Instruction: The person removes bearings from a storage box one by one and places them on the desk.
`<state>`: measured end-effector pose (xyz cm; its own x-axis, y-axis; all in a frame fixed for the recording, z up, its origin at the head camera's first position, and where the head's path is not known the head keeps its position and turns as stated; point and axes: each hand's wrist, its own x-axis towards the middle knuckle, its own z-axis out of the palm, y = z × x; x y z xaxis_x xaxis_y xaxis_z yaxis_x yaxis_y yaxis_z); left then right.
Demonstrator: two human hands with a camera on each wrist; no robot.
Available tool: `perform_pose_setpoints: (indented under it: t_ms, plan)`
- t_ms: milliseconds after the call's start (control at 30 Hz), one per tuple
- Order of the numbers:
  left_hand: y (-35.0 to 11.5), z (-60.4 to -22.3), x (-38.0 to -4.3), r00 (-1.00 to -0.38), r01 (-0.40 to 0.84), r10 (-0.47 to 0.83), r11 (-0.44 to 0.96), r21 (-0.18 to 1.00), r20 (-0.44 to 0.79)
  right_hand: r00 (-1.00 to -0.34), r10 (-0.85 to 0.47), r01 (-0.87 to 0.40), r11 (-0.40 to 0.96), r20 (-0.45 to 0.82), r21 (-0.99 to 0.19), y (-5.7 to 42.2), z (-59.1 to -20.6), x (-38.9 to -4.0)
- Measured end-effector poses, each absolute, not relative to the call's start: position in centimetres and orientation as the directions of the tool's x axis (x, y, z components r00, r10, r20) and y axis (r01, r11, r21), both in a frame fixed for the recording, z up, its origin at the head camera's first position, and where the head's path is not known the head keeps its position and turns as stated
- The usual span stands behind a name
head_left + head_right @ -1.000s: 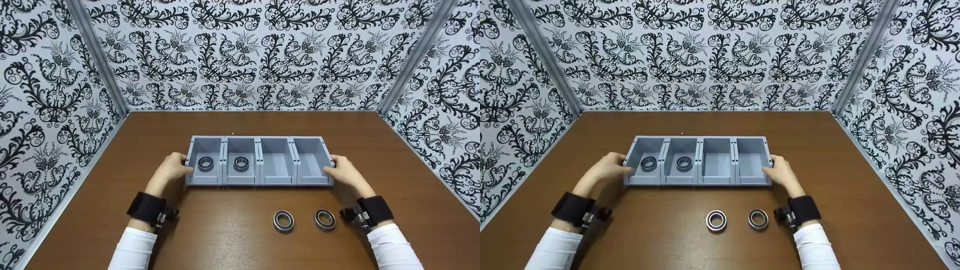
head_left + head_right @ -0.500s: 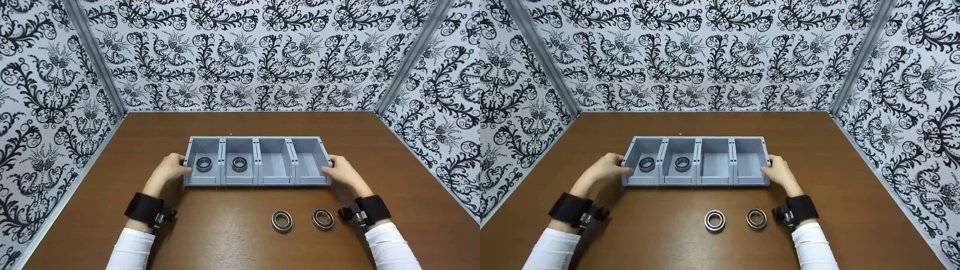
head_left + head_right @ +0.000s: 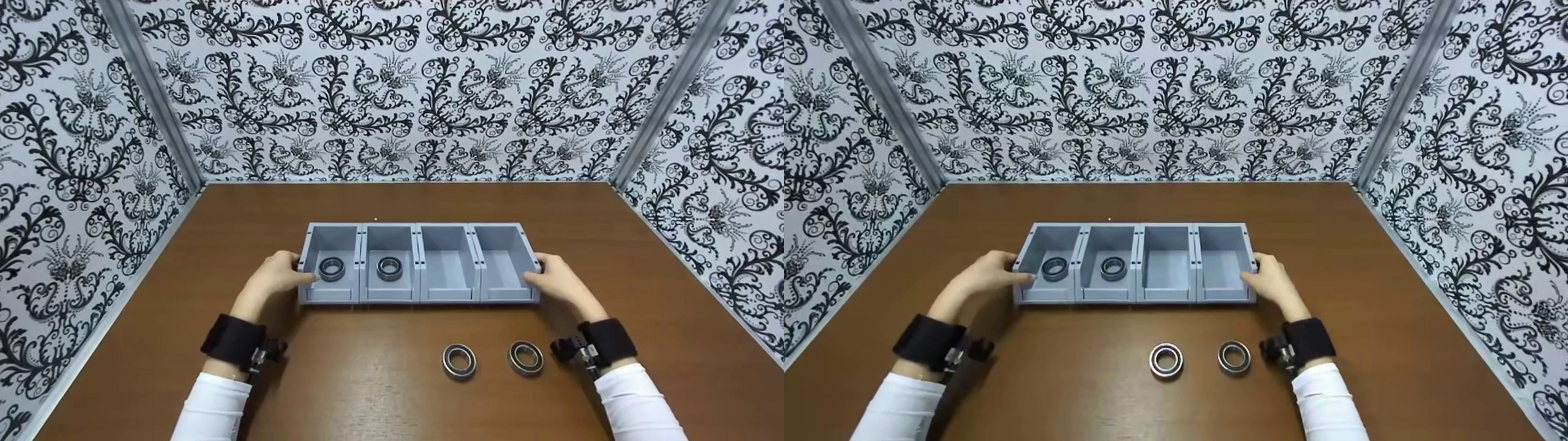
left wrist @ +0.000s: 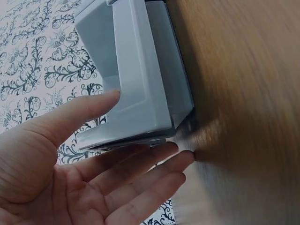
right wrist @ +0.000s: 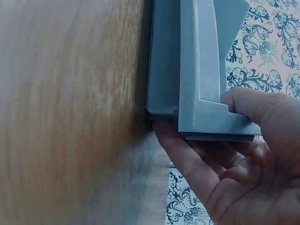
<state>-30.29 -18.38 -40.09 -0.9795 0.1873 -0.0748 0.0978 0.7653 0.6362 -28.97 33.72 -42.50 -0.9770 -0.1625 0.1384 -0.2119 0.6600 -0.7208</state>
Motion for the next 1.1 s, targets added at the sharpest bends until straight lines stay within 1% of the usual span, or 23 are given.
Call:
perform_pose_setpoints:
  t_ms: [233, 533, 800, 1100]
  plan:
    - [-18.5, -39.5, -30.0, -0.975, 0.119, 0.209, 0.772, 0.624, -0.073, -0.977, -0.166, -0.211, 0.668, 0.133, -0.713, 33.7, -42.5, -29.0]
    - [-18.3, -38.3, -29.4, -0.977, 0.125, 0.205, 0.789, 0.602, -0.066, -0.977, -0.16, -0.215, 0.714, 0.145, -0.666, 33.8, -42.7, -29.1]
    - [-18.2, -37.3, -28.8, -0.978, 0.131, 0.202, 0.8, 0.586, -0.056, -0.976, -0.162, -0.218, 0.711, 0.146, -0.669, 33.8, -42.7, -29.1]
    - [-18.0, -36.5, -28.4, -0.981, 0.15, 0.194, 0.794, 0.589, -0.011, -0.975, -0.156, -0.222, 0.7, 0.158, -0.679, 33.8, -42.6, -29.1]
